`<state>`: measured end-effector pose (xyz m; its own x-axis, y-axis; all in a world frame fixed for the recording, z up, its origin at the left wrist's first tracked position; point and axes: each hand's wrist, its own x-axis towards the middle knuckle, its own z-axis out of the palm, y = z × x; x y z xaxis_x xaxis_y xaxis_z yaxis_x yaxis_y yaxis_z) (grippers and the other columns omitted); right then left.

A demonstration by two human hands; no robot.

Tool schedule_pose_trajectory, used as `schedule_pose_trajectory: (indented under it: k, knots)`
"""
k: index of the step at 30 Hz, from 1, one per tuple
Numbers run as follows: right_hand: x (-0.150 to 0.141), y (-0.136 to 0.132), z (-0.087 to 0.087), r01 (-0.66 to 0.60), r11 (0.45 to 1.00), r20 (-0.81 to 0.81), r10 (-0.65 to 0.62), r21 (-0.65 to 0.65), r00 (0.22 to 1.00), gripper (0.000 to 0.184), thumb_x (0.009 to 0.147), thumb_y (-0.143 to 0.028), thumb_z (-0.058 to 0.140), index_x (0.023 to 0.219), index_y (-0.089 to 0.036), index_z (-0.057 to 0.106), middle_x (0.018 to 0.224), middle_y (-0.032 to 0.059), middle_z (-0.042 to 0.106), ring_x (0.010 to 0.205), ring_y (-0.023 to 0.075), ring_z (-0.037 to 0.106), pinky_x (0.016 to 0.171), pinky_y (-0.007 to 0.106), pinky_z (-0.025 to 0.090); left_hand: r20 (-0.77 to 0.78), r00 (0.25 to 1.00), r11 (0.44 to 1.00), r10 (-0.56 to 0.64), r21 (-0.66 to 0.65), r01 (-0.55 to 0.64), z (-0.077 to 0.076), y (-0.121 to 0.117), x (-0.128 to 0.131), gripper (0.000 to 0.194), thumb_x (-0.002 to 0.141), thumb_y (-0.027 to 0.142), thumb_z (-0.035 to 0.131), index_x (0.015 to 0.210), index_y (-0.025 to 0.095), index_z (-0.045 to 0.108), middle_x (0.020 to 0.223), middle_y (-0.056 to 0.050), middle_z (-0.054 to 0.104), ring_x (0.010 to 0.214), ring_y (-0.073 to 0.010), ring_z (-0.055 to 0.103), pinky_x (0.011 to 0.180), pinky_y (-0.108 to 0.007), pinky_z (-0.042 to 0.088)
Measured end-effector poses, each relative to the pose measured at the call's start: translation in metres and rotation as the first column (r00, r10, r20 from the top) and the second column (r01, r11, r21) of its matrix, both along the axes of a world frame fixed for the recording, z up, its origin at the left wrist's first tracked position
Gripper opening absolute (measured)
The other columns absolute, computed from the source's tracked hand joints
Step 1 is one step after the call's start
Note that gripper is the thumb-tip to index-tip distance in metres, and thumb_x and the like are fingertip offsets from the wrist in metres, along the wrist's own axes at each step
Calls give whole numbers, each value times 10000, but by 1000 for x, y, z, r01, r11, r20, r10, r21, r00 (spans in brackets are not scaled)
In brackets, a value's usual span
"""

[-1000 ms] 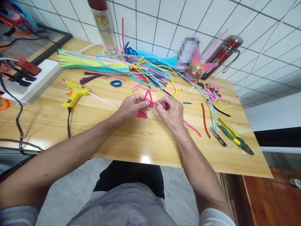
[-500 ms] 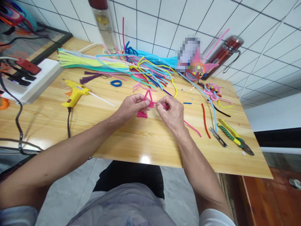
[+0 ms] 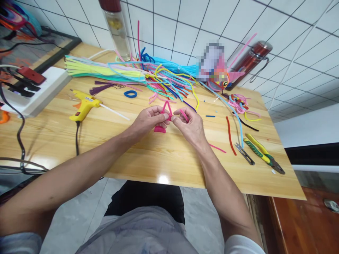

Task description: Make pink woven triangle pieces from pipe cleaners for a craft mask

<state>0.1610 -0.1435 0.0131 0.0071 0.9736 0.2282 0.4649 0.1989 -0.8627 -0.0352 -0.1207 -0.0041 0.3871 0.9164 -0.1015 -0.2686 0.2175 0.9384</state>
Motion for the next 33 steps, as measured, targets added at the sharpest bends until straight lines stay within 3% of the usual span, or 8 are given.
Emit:
schedule_pose_trajectory:
  k: [10,21,33]
  knots:
    - [-6,-2,1,16,1000,36,-17,6,999,115,815,-337,738,794,-237,685,664,-43,579,598,136,443,590,298,373,-44,999,1000,-22,12,23,-1,-2,0,186,865,227,830,983,164,702,801,-23,790,679,-123,728,649,-222,586]
    - [-9,-6,-2,39,997,118,-47,70,992,109,844,-299,718,770,-244,660,639,-49,539,604,143,457,607,304,385,-69,998,999,2,45,1,5,-2,0,204,839,214,843,911,179,655,721,16,736,574,-100,656,601,-225,585]
    - [-13,-10,-4,-22,952,263,-63,307,963,104,876,-240,691,773,-258,696,759,15,695,694,192,603,699,358,489,-45,999,1000,15,7,-15,3,-3,1,134,844,199,762,866,189,630,693,4,741,545,-103,652,572,-210,567]
